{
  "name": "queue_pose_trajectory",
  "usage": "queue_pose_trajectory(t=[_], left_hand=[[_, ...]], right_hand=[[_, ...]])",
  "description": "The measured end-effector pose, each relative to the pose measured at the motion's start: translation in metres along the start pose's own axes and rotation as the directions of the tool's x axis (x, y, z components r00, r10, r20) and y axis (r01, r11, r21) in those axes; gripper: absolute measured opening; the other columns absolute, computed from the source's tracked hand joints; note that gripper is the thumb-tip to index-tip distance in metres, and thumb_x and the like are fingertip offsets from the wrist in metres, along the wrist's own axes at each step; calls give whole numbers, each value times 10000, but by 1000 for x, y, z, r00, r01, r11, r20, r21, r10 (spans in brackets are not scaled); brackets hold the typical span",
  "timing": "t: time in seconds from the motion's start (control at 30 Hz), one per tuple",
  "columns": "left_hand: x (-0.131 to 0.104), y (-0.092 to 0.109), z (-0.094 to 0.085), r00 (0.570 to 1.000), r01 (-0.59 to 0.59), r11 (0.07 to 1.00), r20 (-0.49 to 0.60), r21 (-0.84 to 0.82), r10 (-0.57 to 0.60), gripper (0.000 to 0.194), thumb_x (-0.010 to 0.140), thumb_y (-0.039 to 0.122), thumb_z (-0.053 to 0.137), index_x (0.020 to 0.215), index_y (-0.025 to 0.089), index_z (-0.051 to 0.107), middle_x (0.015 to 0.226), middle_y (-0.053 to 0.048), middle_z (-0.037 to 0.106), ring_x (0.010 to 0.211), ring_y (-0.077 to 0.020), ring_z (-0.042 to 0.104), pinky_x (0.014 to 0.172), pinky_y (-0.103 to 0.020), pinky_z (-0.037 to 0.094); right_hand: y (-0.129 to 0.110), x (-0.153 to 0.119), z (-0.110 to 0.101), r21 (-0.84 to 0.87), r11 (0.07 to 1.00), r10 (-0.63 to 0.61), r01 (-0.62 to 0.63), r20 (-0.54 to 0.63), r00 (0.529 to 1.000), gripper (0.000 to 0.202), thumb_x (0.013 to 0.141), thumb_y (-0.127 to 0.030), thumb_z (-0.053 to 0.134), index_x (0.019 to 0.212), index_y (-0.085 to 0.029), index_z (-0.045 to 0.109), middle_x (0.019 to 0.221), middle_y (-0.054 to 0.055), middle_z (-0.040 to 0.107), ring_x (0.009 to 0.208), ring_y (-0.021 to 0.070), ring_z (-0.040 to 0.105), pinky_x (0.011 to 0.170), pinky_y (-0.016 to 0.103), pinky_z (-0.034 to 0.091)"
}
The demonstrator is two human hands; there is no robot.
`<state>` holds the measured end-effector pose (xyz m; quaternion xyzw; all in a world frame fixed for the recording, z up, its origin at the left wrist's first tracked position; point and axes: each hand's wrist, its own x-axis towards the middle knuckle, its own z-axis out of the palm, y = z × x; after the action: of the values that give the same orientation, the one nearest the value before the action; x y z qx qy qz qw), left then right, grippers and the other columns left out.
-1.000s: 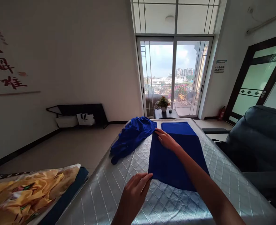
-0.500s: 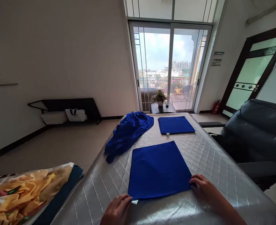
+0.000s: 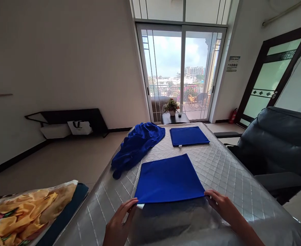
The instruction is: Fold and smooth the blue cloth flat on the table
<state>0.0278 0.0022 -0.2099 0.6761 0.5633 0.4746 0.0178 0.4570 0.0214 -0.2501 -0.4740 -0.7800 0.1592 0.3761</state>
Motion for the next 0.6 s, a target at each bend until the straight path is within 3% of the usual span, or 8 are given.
queue_pose_trajectory(t=[0.13, 0.27, 0.43, 0.6], left_hand=[[17, 19, -18, 997, 77, 997, -7, -26, -77, 381, 924, 629, 585, 1017, 305, 763, 1014, 0, 818, 839, -195, 791, 690, -242, 632], [36, 40, -47, 994, 105, 994, -12, 18, -105, 350, 910, 608, 624, 1046, 317, 762, 895, 34, 824, 795, -189, 793, 631, -217, 611], [57, 70, -79, 995, 45, 982, -93, 185, -28, 312, 944, 561, 594, 1127, 360, 749, 833, 64, 819, 743, -184, 788, 517, -216, 565], [83, 92, -93, 991, -42, 978, -115, 204, 66, 317, 925, 605, 578, 1088, 399, 756, 698, 98, 782, 645, -182, 759, 500, -241, 551]], right_hand=[[-15, 6, -23, 60, 997, -42, 50, -118, 992, 256, 1040, -379, 518, 1185, -280, 704, 1061, 46, 771, 855, 204, 769, 743, 313, 665], [-42, 13, -66, -15, 985, -169, 169, -188, 968, 257, 973, -314, 660, 1229, -310, 684, 1065, 14, 768, 869, 182, 765, 757, 295, 671], [-75, 19, -122, -229, 942, -307, 244, -303, 902, 293, 915, -263, 740, 1193, -350, 709, 1021, -25, 785, 864, 188, 772, 777, 283, 663], [-92, 32, -164, -307, 918, -350, 253, -322, 880, 288, 890, -348, 768, 1172, -385, 725, 976, -39, 795, 774, 201, 770, 708, 302, 655]])
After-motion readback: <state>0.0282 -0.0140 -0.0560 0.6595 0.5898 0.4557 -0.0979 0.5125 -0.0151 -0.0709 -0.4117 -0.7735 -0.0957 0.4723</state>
